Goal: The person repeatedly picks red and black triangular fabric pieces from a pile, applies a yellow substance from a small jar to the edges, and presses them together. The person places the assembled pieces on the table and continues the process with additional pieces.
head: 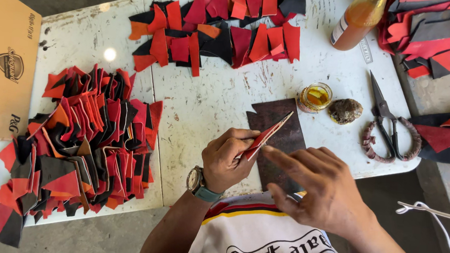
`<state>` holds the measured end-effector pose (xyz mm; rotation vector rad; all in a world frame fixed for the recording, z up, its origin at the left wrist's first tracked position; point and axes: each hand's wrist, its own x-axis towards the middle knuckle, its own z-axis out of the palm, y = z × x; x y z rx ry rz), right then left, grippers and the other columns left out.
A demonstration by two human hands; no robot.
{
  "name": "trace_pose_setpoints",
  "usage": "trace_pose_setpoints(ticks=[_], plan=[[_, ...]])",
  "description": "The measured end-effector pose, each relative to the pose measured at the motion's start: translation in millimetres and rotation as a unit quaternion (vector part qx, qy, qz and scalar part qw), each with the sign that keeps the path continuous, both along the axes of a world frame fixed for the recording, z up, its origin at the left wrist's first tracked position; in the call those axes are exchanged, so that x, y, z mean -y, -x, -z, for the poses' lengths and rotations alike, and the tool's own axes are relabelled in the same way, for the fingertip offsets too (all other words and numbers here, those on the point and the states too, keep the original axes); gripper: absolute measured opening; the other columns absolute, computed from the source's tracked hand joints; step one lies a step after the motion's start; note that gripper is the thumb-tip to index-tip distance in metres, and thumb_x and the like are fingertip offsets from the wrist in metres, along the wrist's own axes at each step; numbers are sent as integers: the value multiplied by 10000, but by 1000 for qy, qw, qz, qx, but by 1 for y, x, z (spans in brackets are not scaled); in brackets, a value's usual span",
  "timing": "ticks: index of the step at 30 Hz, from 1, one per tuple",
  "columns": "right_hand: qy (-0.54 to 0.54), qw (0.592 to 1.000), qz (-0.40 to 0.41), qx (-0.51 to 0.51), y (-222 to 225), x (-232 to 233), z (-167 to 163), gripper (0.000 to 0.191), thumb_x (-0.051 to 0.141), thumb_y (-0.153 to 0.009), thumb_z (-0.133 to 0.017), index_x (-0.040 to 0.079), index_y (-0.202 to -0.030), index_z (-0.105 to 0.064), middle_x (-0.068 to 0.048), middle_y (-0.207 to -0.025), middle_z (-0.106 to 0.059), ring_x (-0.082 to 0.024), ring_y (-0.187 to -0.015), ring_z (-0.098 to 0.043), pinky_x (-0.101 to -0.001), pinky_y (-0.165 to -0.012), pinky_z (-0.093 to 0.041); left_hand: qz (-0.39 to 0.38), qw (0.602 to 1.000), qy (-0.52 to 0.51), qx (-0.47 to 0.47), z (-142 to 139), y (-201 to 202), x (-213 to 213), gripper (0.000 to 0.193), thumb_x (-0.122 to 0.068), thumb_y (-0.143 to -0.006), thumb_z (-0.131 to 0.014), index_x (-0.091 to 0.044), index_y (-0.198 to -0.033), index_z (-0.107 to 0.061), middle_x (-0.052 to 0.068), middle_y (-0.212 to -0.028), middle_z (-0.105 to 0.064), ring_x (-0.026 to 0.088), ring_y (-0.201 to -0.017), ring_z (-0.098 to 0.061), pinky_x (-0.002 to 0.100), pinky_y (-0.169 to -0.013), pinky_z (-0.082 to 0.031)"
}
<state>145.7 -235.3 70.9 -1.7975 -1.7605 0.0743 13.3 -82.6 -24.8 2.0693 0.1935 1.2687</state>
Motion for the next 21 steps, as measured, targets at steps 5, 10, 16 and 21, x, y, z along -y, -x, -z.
trace_pose_setpoints(ticks=[5, 10, 16, 21], plan=[[6, 1000, -24, -1, 4, 2, 3, 631, 251, -739, -822, 100, -1318, -621, -41, -822, -672, -225, -681, -626, -371, -660, -519, -4, 1000, -12, -28, 2, 4, -1, 242, 51, -853, -783, -43, -948, -582, 120, -1059, -748, 250, -836, -761, 316, -665, -600], [7, 999, 38, -10, 8, -4, 13, 802, 264, -756, -823, 8, -1459, -534, -62, -781, -620, -241, -667, -597, -386, -676, -516, -20, 1000, -12, -12, 2, 2, 0, 266, 31, -862, -813, -50, -932, -569, 108, -1043, -750, 233, -815, -754, 310, -646, -586], [-24, 998, 39, 51, 6, -2, 29, 707, 278, -775, -786, 56, -1416, -586, -63, -901, -670, -237, -718, -632, -382, -708, -523, -24, 1000, -1, -2, -1, 3, 1, 266, 29, -865, -807, -55, -904, -558, 116, -1023, -750, 212, -798, -755, 289, -611, -579], [-31, 997, 43, 60, 4, 4, 28, 712, 307, -784, -781, 55, -1422, -590, -100, -990, -676, -251, -779, -641, -392, -747, -527, -26, 1000, -15, 8, -1, 0, 0, 280, 35, -866, -817, -51, -883, -551, 118, -1001, -753, 193, -753, -748, 280, -566, -555]])
